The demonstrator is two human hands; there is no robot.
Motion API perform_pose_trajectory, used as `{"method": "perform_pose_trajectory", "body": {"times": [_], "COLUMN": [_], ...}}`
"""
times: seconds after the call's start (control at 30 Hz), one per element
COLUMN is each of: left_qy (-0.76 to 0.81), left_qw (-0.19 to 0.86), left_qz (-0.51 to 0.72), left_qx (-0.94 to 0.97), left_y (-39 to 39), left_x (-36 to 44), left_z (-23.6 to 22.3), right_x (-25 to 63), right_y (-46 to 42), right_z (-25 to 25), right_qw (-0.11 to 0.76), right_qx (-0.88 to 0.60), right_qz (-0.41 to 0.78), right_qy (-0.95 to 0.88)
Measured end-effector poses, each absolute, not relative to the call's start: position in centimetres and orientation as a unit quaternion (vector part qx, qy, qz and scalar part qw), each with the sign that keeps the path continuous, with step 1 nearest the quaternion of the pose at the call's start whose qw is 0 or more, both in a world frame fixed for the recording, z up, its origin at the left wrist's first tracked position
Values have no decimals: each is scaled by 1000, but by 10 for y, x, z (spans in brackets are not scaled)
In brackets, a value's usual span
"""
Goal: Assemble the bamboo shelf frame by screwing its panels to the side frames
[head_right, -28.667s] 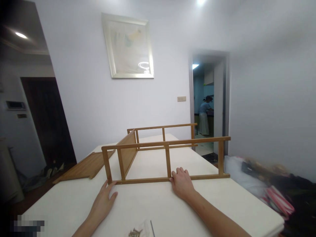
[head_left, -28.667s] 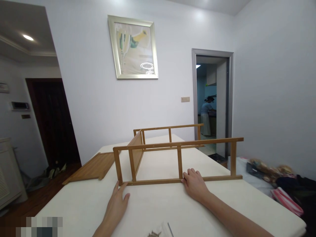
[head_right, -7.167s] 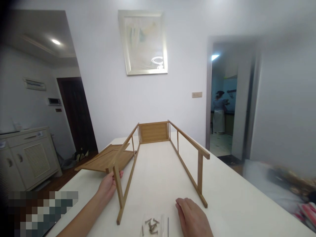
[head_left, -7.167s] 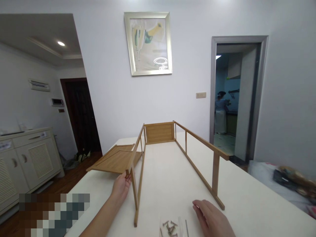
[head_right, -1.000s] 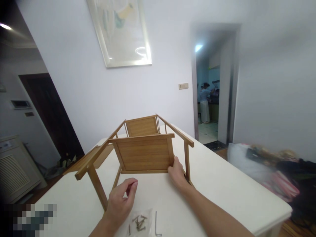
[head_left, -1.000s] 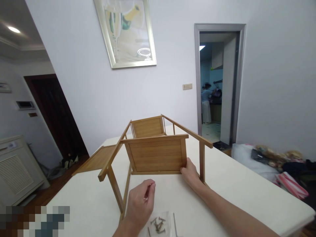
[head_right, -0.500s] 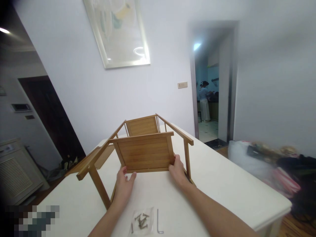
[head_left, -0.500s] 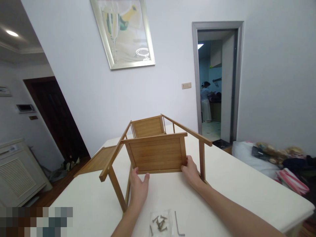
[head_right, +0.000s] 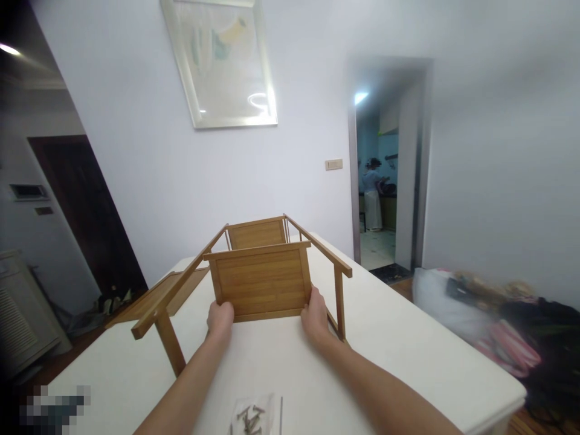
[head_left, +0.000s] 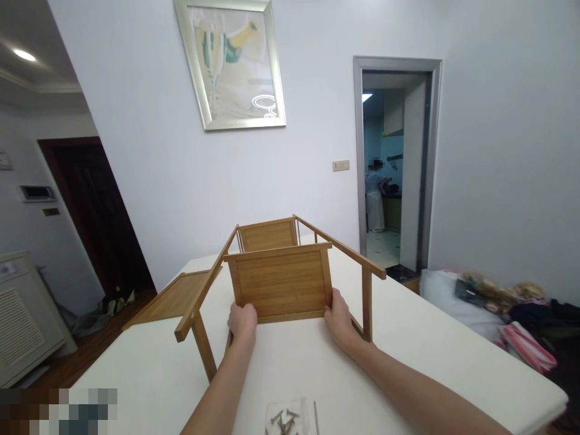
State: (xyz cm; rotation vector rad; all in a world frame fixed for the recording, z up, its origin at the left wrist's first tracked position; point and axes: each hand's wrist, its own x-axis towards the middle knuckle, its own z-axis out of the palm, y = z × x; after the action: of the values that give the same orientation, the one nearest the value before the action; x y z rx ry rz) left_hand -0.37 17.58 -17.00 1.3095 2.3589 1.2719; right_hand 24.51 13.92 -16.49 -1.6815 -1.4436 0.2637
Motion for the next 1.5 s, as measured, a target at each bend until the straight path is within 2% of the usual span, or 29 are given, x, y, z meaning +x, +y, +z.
{"method": "perform_pose_trajectory", "body": {"times": [0.37, 0.7, 0.93, 1.3, 1.5], "left_qy": [840, 843, 833, 824, 805], "left_qw": [33, 19, 22, 40, 47], "left_qz": [345, 317, 328, 331, 356], "left_qx": [418, 435, 445, 459, 472], "left_y": [179, 157, 148, 147, 143], "left_x": [-3, 1, 2, 1, 7], "left_z": [-171, -167, -164, -161, -155], "right_x": [223, 229, 230, 238, 239], "right_y": [170, 156, 153, 172, 177], "right_z": [-154, -154, -153, -165, -169], "right_qw": [344, 324, 370, 535, 591], "right_qx": [-748, -751, -732, -629, -603], "right_qz": [5, -2, 11, 115, 157], "right_qy": [-568, -575, -572, -552, -512]}}
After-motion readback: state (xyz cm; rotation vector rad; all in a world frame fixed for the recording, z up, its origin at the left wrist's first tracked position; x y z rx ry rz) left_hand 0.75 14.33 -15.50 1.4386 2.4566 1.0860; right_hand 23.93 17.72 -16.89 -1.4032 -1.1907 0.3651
